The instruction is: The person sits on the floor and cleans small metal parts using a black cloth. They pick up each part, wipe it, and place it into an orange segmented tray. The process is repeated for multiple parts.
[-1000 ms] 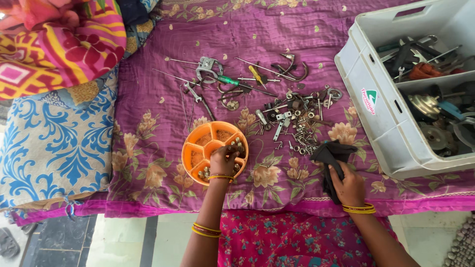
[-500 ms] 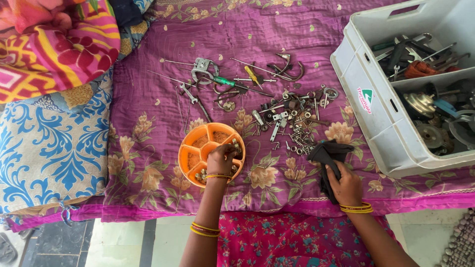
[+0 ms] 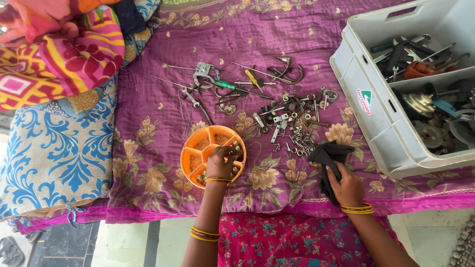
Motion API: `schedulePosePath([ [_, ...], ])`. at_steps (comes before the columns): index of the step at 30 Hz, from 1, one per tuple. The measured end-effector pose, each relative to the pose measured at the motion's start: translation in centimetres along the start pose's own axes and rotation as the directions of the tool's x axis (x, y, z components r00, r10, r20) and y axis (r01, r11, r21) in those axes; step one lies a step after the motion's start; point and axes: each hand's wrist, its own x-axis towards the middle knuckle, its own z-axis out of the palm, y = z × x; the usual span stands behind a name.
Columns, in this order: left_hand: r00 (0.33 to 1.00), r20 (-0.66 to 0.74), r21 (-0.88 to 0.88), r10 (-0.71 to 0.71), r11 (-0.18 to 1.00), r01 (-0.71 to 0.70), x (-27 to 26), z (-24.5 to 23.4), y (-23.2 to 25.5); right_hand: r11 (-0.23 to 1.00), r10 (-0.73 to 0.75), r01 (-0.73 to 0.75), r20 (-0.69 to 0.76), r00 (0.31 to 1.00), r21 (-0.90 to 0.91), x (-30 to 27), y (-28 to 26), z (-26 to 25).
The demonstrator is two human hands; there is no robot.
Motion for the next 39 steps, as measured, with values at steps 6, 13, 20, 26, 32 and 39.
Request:
schedulePosePath([
  [6, 1.0, -0.007, 0.036, 0.018, 0.999, -0.018, 0.3, -1.0, 2.1, 1.0, 0.0, 0.0, 0.003, 1.0, 0.016, 0.0, 0.3, 0.1],
  [13, 0.98, 0.016, 0.043, 0.2, 0.979, -0.201, 1.4, 1.5, 8.8, 1.0, 0.03, -0.029, -0.006, 1.0, 0.004, 0.0, 0.8, 0.3],
  [20, 0.948, 0.207, -0.112, 0.244, 0.968, -0.225, 4.4, 13.6, 11.0, 1.0, 0.017, -0.017, -0.02, 1.0, 0.008, 0.1, 0.7, 0.3],
  [26, 0.913, 0.318, 0.033, 0.256, 0.959, -0.281, 8.6, 26.2, 10.8, 0.999, 0.029, -0.028, 0.031, 0.999, -0.027, 0.5, 0.3, -0.5],
  [32, 0.868, 0.394, 0.316, 0.301, 0.843, -0.436, 9.2, 34.5, 8.5, 0.999, -0.027, 0.028, -0.021, 0.999, 0.038, 0.6, 0.1, -0.7],
  [39, 0.923, 0.275, 0.029, 0.268, 0.958, -0.286, 7.2, 32.8, 6.9, 0.999, 0.012, -0.013, 0.019, 1.0, 0.039, 0.6, 0.4, -0.5],
])
